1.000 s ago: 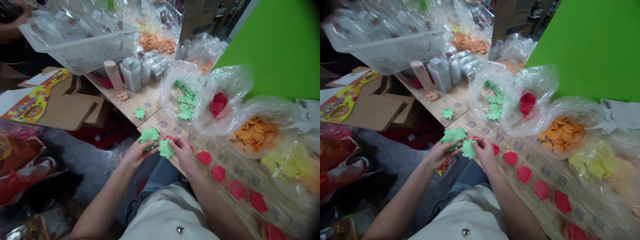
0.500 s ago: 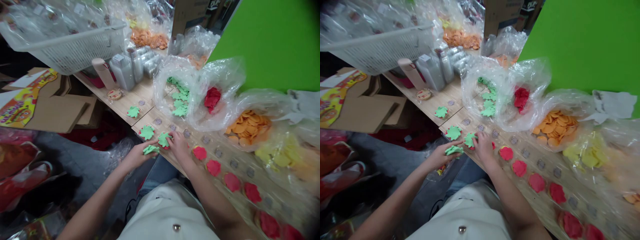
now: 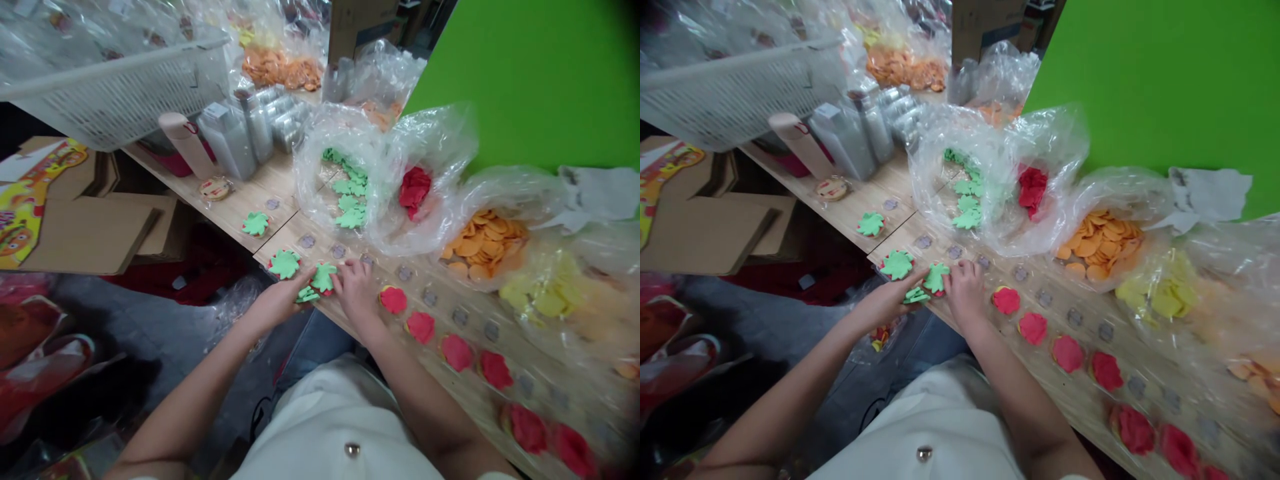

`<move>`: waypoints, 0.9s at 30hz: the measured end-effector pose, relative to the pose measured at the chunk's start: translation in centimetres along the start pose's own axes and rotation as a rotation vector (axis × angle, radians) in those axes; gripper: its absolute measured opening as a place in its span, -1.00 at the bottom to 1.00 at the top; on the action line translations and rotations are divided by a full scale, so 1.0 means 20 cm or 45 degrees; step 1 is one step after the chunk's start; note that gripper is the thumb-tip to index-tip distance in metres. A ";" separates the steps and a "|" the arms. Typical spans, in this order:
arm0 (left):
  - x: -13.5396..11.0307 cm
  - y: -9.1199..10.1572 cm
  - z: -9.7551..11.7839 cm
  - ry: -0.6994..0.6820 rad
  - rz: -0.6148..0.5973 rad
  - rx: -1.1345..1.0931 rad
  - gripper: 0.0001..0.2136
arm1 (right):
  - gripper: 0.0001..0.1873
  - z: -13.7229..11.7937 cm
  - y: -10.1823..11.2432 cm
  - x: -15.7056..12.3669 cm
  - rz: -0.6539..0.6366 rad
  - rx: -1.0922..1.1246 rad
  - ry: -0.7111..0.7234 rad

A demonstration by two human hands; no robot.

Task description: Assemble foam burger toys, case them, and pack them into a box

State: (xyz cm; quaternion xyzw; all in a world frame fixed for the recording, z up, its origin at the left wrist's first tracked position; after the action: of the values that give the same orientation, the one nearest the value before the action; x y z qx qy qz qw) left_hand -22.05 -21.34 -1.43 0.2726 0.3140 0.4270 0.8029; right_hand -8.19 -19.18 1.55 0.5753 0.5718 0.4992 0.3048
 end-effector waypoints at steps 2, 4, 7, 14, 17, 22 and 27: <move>-0.01 -0.01 0.00 0.000 -0.012 0.011 -0.30 | -0.84 -0.02 -0.01 0.02 -0.009 0.024 0.019; -0.01 -0.01 -0.01 0.008 -0.025 0.024 -0.28 | -0.84 -0.02 -0.01 0.04 -0.019 0.043 -0.011; -0.01 -0.01 -0.01 0.021 -0.036 0.057 -0.30 | -0.84 0.01 -0.02 0.05 -0.037 -0.012 -0.077; -0.07 0.05 0.00 0.001 -0.003 0.065 -0.31 | -0.71 -0.07 0.04 -0.13 -0.048 -0.127 0.077; -0.08 0.02 -0.03 0.027 -0.067 0.126 -0.31 | -0.59 -0.13 0.00 -0.24 -0.148 -0.183 0.115; -0.07 0.03 -0.02 0.023 -0.039 0.106 -0.34 | -0.49 -0.08 0.00 -0.21 -0.113 -0.205 0.056; -0.08 0.06 -0.01 0.055 -0.020 0.080 -0.36 | -0.49 -0.04 -0.04 -0.16 -0.096 -0.275 0.086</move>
State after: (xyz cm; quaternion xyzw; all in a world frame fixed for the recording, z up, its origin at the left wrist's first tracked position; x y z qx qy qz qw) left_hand -23.56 -22.02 -0.36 0.2858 0.3466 0.4166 0.7903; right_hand -8.81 -22.25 0.31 0.5000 0.5459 0.5651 0.3643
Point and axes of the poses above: each hand's wrist, its own x-axis towards the middle knuckle, its own y-axis out of the back of the hand, z = x × y, the point moved 9 cm from there along x, towards the middle knuckle, and after that the axes turned 3 degrees about -x, right-handed, at the moved point
